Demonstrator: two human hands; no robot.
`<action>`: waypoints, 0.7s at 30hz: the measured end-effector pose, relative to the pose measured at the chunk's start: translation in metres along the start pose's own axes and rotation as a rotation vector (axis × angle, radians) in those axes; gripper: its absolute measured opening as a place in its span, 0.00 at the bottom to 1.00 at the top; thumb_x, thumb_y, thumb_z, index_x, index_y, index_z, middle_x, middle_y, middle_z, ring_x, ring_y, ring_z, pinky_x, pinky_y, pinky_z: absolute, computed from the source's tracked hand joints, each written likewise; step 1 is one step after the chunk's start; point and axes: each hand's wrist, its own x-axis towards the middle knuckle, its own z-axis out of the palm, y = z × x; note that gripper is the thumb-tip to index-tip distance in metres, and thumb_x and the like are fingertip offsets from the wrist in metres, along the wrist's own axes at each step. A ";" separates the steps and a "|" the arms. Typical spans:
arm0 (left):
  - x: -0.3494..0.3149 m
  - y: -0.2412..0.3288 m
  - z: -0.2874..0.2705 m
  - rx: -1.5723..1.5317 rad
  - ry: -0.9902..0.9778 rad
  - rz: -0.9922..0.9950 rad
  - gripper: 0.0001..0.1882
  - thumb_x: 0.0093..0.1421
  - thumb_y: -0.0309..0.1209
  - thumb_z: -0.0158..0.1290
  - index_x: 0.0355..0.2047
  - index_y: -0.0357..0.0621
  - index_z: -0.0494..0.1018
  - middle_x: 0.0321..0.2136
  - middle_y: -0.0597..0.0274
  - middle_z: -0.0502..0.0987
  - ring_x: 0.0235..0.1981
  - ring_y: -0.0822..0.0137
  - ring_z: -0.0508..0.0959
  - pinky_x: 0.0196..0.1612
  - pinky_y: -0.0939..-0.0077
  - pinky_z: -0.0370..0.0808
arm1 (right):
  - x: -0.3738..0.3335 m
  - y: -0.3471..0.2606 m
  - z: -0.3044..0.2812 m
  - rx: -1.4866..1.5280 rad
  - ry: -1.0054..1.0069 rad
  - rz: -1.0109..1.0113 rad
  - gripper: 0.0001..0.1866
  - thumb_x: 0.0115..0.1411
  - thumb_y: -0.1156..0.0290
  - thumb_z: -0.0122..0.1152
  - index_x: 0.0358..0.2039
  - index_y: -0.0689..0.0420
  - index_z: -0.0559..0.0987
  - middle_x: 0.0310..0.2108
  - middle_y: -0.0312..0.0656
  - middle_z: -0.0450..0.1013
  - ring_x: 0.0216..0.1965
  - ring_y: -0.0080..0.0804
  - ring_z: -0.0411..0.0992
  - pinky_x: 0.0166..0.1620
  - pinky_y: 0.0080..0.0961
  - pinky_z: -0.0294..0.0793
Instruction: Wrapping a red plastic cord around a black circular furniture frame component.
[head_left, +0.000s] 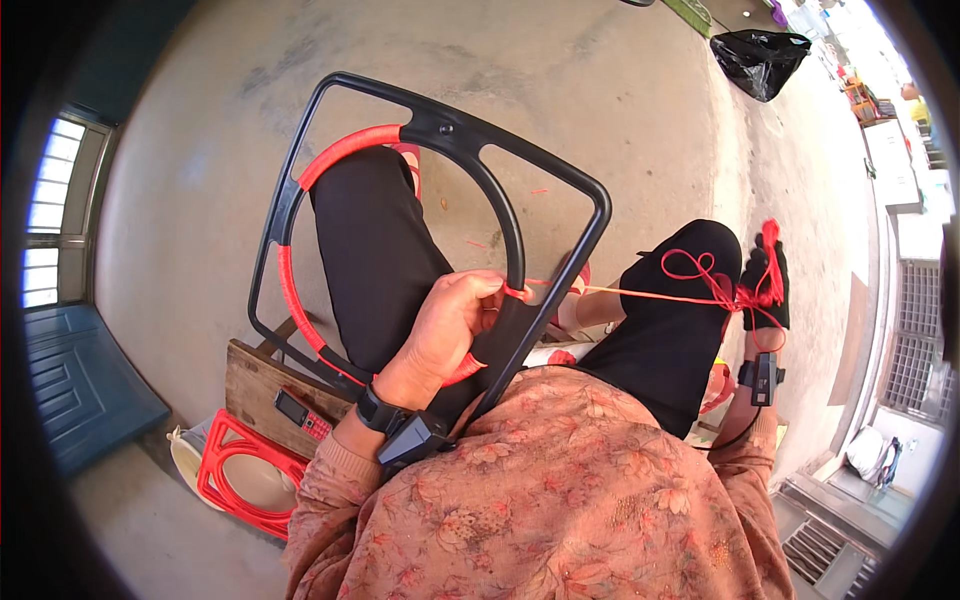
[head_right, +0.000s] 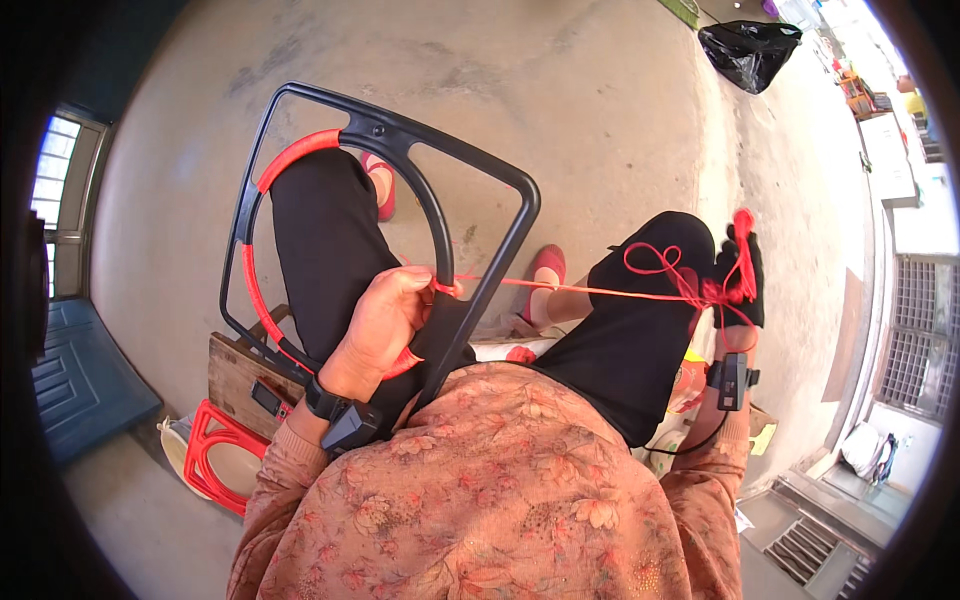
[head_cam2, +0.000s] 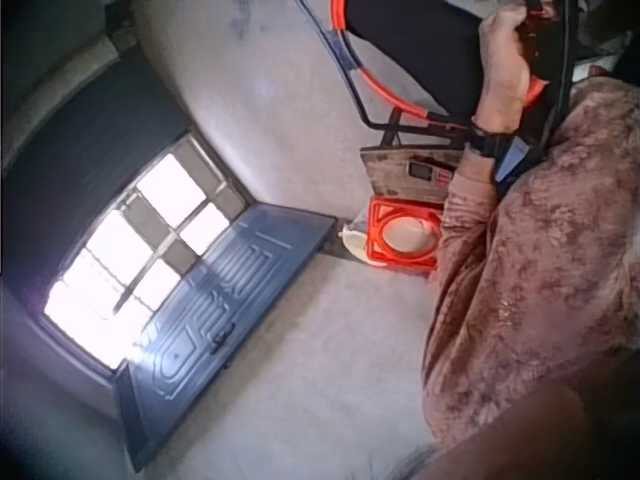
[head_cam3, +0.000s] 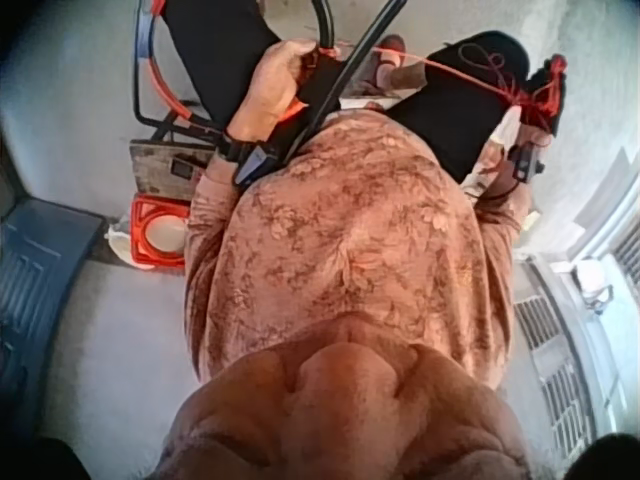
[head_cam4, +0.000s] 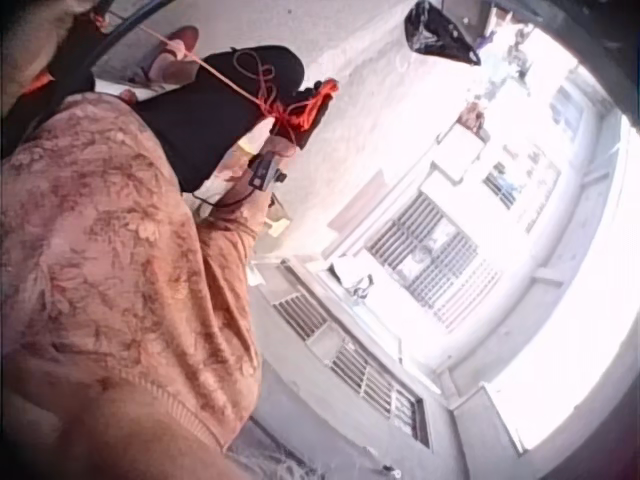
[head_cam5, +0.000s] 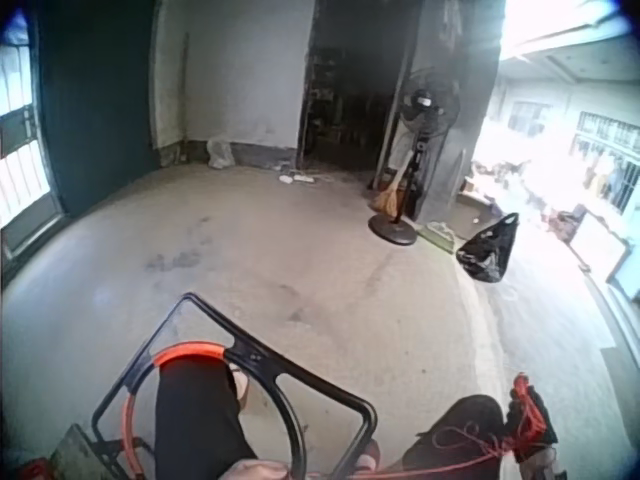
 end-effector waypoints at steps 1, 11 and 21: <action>0.002 0.001 0.001 -0.041 -0.026 -0.038 0.17 0.59 0.34 0.44 0.36 0.31 0.76 0.29 0.55 0.79 0.31 0.68 0.79 0.37 0.78 0.75 | -0.007 -0.019 -0.019 -0.011 0.043 -0.038 0.21 0.66 0.59 0.49 0.54 0.59 0.70 0.34 0.38 0.74 0.31 0.22 0.69 0.37 0.20 0.71; 0.004 -0.008 0.003 0.118 -0.029 0.091 0.08 0.62 0.31 0.53 0.30 0.39 0.75 0.25 0.70 0.77 0.25 0.82 0.74 0.29 0.89 0.69 | -0.029 -0.007 0.034 -0.377 0.176 -0.399 0.16 0.64 0.63 0.53 0.46 0.60 0.74 0.36 0.39 0.73 0.35 0.27 0.72 0.40 0.23 0.73; -0.002 0.010 0.011 0.237 -0.021 -0.006 0.06 0.61 0.29 0.53 0.28 0.43 0.74 0.24 0.73 0.75 0.22 0.83 0.71 0.25 0.90 0.66 | -0.004 0.076 0.107 -1.679 -0.463 -0.660 0.24 0.50 0.80 0.57 0.50 0.62 0.73 0.51 0.47 0.71 0.54 0.34 0.68 0.54 0.24 0.67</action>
